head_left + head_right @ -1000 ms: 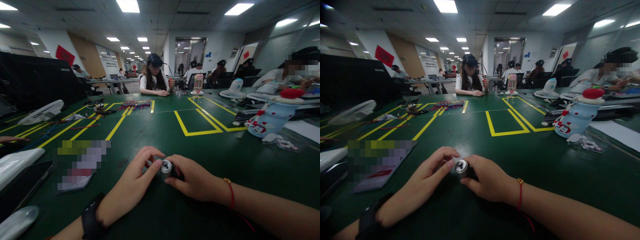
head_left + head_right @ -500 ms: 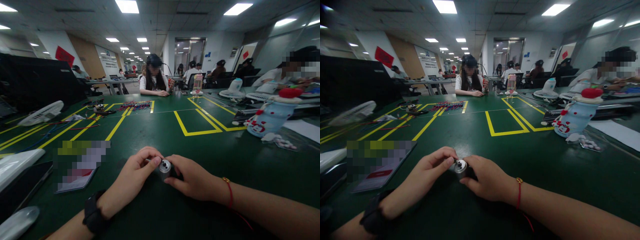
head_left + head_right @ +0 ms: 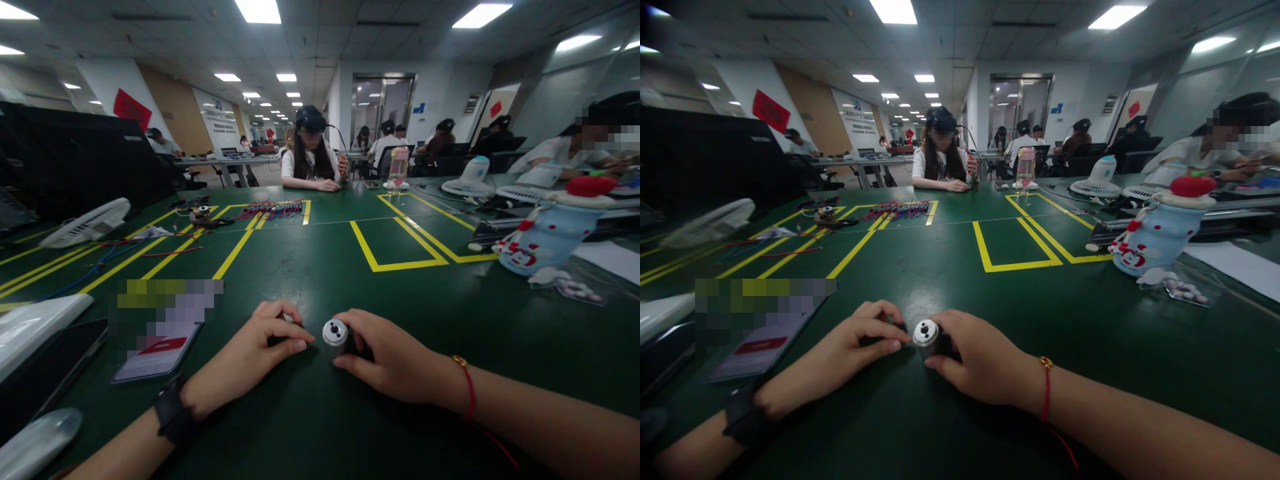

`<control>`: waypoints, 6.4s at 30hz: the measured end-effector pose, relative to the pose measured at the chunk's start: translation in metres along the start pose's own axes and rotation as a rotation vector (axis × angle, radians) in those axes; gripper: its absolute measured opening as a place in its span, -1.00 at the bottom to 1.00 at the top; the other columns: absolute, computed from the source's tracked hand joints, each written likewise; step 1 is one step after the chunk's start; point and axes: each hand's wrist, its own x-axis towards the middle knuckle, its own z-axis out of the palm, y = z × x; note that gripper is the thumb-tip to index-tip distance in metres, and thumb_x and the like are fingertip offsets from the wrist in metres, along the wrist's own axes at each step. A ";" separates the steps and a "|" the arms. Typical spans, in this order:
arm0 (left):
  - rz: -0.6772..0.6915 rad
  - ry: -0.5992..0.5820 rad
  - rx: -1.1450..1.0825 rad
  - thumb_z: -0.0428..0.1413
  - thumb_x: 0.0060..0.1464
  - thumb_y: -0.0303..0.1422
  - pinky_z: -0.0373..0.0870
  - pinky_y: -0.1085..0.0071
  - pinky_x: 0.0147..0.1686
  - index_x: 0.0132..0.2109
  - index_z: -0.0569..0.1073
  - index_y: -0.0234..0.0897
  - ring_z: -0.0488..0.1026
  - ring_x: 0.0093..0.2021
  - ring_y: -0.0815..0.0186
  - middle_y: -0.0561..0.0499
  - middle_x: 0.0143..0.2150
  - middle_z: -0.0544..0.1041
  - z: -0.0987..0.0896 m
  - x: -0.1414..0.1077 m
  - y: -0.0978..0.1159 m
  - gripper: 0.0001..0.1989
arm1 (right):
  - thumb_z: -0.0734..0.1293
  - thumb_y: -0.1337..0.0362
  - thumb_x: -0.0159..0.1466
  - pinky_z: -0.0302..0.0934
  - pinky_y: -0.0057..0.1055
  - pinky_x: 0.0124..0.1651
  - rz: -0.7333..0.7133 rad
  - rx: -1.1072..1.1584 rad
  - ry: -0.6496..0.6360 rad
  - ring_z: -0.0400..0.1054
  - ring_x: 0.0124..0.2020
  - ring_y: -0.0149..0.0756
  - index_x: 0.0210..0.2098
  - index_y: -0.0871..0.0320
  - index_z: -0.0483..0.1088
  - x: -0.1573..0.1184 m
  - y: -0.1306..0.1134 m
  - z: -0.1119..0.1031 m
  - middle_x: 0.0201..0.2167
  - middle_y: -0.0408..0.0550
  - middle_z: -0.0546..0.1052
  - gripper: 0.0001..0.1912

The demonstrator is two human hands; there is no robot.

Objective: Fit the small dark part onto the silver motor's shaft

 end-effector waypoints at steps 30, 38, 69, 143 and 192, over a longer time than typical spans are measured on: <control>-0.161 0.111 -0.201 0.00 0.19 -0.23 0.22 0.41 -0.37 -0.32 0.35 -0.23 0.32 -0.37 0.30 0.09 -0.39 0.38 0.002 -0.002 0.005 -0.81 | 0.37 0.29 0.21 0.16 -0.36 -0.31 0.021 0.004 -0.012 0.22 -0.34 -0.31 -0.05 0.13 0.30 0.001 0.000 -0.001 -0.25 -0.08 0.40 -0.67; -0.022 0.018 0.056 0.15 0.06 -0.33 0.24 0.29 -0.19 -0.23 0.44 -0.19 0.36 -0.21 0.21 0.04 -0.25 0.46 0.003 -0.003 0.009 -0.90 | 0.37 0.31 0.20 0.14 -0.37 -0.32 0.013 0.007 -0.009 0.21 -0.35 -0.31 -0.04 0.12 0.29 0.000 0.000 0.001 -0.26 -0.10 0.39 -0.66; 0.086 0.191 -0.106 0.01 0.24 -0.42 0.31 0.38 -0.17 -0.02 0.49 -0.06 0.38 -0.19 0.33 0.06 -0.22 0.40 0.012 0.006 0.041 -0.75 | 0.38 0.35 0.18 0.09 -0.40 -0.33 -0.053 -0.008 0.033 0.15 -0.42 -0.38 -0.07 0.16 0.28 0.002 0.003 0.003 -0.34 -0.16 0.35 -0.66; -0.051 0.270 -0.217 0.06 0.19 -0.28 0.29 0.39 -0.32 -0.19 0.55 -0.17 0.39 -0.33 0.30 0.05 -0.33 0.46 0.005 0.008 0.047 -0.82 | 0.36 0.35 0.20 0.14 -0.38 -0.31 -0.043 -0.002 0.022 0.22 -0.36 -0.33 -0.09 0.16 0.29 0.001 0.000 0.001 -0.26 -0.08 0.40 -0.71; -0.275 0.271 -0.424 0.02 0.19 -0.17 0.22 0.45 -0.36 -0.32 0.28 -0.22 0.27 -0.38 0.33 0.13 -0.40 0.34 0.002 0.000 -0.007 -0.78 | 0.37 0.28 0.21 0.18 -0.35 -0.27 0.022 -0.012 -0.020 0.24 -0.30 -0.30 -0.03 0.13 0.29 0.000 0.000 -0.002 -0.21 -0.07 0.41 -0.66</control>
